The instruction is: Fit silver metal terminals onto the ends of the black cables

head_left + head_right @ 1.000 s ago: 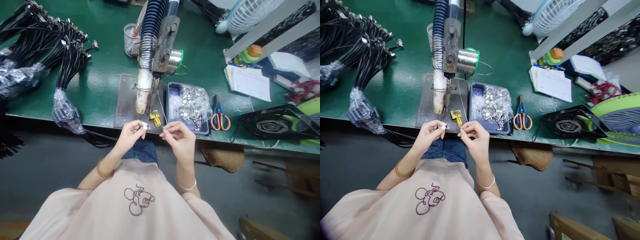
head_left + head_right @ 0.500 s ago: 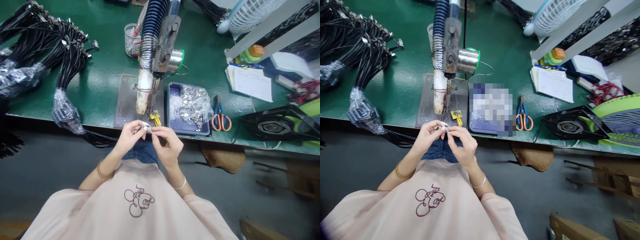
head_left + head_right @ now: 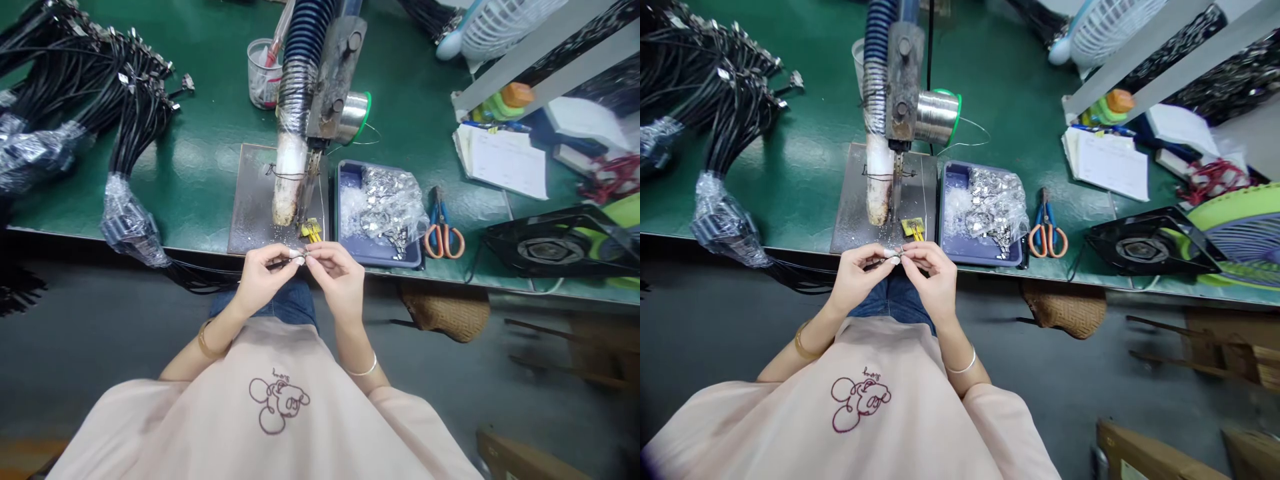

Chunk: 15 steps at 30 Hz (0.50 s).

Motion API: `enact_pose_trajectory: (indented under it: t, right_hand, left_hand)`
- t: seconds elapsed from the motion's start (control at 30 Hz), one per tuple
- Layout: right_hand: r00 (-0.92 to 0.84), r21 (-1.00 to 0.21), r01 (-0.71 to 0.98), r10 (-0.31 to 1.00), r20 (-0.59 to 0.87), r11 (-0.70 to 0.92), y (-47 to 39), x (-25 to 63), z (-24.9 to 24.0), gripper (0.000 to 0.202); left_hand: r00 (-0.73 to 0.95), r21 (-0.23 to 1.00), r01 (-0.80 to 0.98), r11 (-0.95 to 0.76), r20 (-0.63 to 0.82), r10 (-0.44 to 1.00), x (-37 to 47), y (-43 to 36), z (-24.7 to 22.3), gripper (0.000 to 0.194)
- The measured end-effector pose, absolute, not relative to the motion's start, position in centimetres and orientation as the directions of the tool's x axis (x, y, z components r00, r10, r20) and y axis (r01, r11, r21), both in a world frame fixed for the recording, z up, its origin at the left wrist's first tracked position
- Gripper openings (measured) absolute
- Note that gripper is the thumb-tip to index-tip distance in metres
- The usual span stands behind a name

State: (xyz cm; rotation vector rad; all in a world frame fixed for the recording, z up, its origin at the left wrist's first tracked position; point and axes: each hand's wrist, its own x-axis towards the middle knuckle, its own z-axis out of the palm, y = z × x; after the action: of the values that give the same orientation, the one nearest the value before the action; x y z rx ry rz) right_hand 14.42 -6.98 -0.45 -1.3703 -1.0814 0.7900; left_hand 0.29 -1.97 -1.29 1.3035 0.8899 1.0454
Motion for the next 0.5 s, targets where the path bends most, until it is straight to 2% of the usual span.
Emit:
enact_pose_trajectory:
  t: [0.23, 0.33, 0.43, 0.5]
  right_hand:
    - [0.276, -0.988, 0.110, 0.951, 0.136, 0.109, -6.8, 15.3, -1.1, 0.005]
    - [0.225, -0.951, 0.270, 0.950, 0.217, 0.153, -7.0, 15.6, -0.4, 0.008]
    - [0.184, -0.844, 0.500, 0.928, 0.324, 0.196, -7.3, 15.8, 0.3, 0.013]
    - [0.186, -0.827, 0.527, 0.923, 0.336, 0.195, -7.3, 15.9, 0.4, 0.013]
  left_hand:
    - [0.339, 0.952, 0.024, -0.304, 0.279, 0.898, -0.1, -1.8, -1.5, 0.009]
    - [0.410, 0.862, 0.120, -0.493, 0.409, 0.815, -0.5, -1.5, -1.5, 0.013]
    - [0.490, 0.709, 0.242, -0.663, 0.501, 0.714, -0.8, -1.3, -1.6, 0.019]
    - [0.517, 0.633, 0.282, -0.721, 0.533, 0.670, -0.9, -1.3, -1.7, 0.022]
